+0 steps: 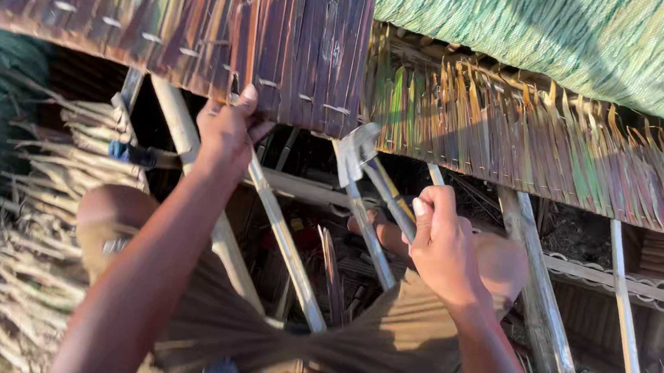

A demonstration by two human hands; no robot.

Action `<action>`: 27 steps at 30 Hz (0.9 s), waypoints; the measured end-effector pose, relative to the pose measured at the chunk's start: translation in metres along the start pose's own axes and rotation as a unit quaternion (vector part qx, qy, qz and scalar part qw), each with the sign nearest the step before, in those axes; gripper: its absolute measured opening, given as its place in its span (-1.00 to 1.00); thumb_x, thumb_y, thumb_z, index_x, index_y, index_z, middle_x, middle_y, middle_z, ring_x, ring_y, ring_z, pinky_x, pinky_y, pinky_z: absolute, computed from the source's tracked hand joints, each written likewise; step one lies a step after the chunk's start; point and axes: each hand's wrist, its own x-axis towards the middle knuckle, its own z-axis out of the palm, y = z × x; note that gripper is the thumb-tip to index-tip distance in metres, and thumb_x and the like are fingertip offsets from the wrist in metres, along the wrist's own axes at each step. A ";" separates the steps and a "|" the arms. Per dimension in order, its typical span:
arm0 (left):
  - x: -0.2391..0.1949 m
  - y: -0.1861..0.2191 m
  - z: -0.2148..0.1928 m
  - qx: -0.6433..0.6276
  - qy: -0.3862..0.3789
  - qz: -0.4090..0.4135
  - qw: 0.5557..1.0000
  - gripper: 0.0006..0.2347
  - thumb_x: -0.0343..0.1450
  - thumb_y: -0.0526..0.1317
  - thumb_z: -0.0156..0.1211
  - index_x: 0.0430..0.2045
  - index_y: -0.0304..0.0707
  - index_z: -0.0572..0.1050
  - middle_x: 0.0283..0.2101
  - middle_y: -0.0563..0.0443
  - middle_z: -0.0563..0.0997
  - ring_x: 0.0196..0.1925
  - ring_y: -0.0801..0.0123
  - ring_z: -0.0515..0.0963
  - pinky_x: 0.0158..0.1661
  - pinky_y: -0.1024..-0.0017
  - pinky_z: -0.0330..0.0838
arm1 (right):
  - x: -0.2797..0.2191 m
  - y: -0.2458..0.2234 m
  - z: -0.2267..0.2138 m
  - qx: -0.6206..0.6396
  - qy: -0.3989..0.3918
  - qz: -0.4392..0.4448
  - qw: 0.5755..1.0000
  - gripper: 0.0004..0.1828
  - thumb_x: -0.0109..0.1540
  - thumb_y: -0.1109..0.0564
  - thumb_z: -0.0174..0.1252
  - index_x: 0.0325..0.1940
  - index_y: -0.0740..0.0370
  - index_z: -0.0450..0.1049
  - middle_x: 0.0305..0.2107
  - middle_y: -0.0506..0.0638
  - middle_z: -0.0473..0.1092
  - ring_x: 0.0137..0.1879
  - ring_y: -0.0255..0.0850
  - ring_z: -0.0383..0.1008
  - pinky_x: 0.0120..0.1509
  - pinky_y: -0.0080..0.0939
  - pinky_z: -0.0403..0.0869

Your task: The person hammers nails into a thatched roof to secure palm-leaf mats to bamboo rafters. They repeatedly reach into a container to retrieve nails and drive them into the roof structure while standing on a ladder.

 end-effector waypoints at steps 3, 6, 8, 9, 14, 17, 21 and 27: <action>0.102 -0.089 0.025 -0.048 0.021 -0.017 0.998 -0.73 0.43 -0.30 0.23 0.00 -0.06 0.45 -0.04 0.02 0.62 0.01 0.20 0.64 -0.08 0.04 0.65 | 0.095 0.044 0.039 0.009 0.110 0.072 0.991 -0.83 0.45 0.09 -0.10 0.00 0.25 0.21 -0.68 0.04 0.42 -0.63 -0.17 0.49 -0.55 -0.12 0.40; 0.201 -0.182 0.023 -0.066 0.058 -0.075 0.993 -0.80 0.51 -0.32 0.31 -0.06 -0.33 0.43 -0.03 -0.20 0.62 -0.02 0.06 0.68 -0.08 0.01 0.68 | 0.188 0.101 0.097 0.068 0.144 0.159 0.974 -0.80 0.46 0.04 -0.13 -0.03 0.23 0.21 -0.68 0.03 0.41 -0.67 -0.21 0.41 -0.61 -0.15 0.35; 0.266 -0.238 0.009 -0.081 0.082 -0.130 0.985 -0.79 0.46 -0.34 0.28 -0.07 -0.22 0.45 -0.04 -0.13 0.60 -0.06 0.11 0.68 -0.10 0.02 0.69 | 0.246 0.147 0.146 0.125 0.155 0.183 0.963 -0.79 0.47 0.02 -0.15 -0.06 0.22 0.22 -0.67 0.03 0.39 -0.68 -0.25 0.36 -0.64 -0.19 0.33; 0.286 -0.266 -0.008 -0.086 0.104 -0.159 0.978 -0.78 0.43 -0.34 0.26 -0.07 -0.16 0.45 -0.05 -0.09 0.59 -0.09 0.14 0.68 -0.11 0.02 0.69 | 0.265 0.171 0.173 0.156 0.152 0.188 0.958 -0.79 0.48 0.02 -0.16 -0.07 0.21 0.22 -0.67 0.02 0.38 -0.69 -0.27 0.35 -0.65 -0.20 0.32; 0.331 -0.378 -0.086 -0.065 0.159 -0.246 0.954 -0.72 0.42 -0.37 0.21 0.03 -0.18 0.45 -0.06 -0.11 0.61 -0.08 0.07 0.67 -0.11 -0.11 0.67 | 0.311 0.297 0.296 0.215 0.115 0.228 0.943 -0.81 0.47 0.01 -0.15 -0.06 0.17 0.22 -0.66 0.02 0.34 -0.70 -0.28 0.29 -0.67 -0.21 0.27; 0.325 -0.407 -0.108 -0.048 0.205 -0.221 0.952 -0.66 0.43 -0.38 0.20 0.12 -0.18 0.43 -0.01 -0.08 0.59 -0.03 0.09 0.64 -0.08 -0.10 0.65 | 0.319 0.352 0.351 0.306 0.054 0.251 0.917 -0.83 0.47 0.02 -0.17 -0.06 0.15 0.19 -0.68 0.03 0.33 -0.72 -0.26 0.25 -0.68 -0.18 0.23; 0.315 -0.416 -0.102 -0.097 0.212 -0.178 0.956 -0.66 0.46 -0.35 0.17 0.15 -0.14 0.40 0.05 -0.05 0.55 0.02 0.11 0.61 -0.04 -0.03 0.65 | 0.324 0.398 0.393 0.292 0.035 0.230 0.928 -0.82 0.46 0.04 -0.17 -0.10 0.17 0.22 -0.65 0.05 0.38 -0.70 -0.23 0.31 -0.65 -0.16 0.29; 0.329 -0.396 -0.104 -0.013 0.231 -0.188 0.955 -0.73 0.44 -0.35 0.25 0.02 -0.35 0.45 -0.12 -0.13 0.61 -0.13 0.09 0.64 -0.13 0.01 0.68 | 0.329 0.426 0.421 0.310 0.012 0.287 0.906 -0.75 0.48 0.00 -0.13 -0.14 0.20 0.29 -0.65 0.05 0.38 -0.68 -0.22 0.32 -0.63 -0.15 0.30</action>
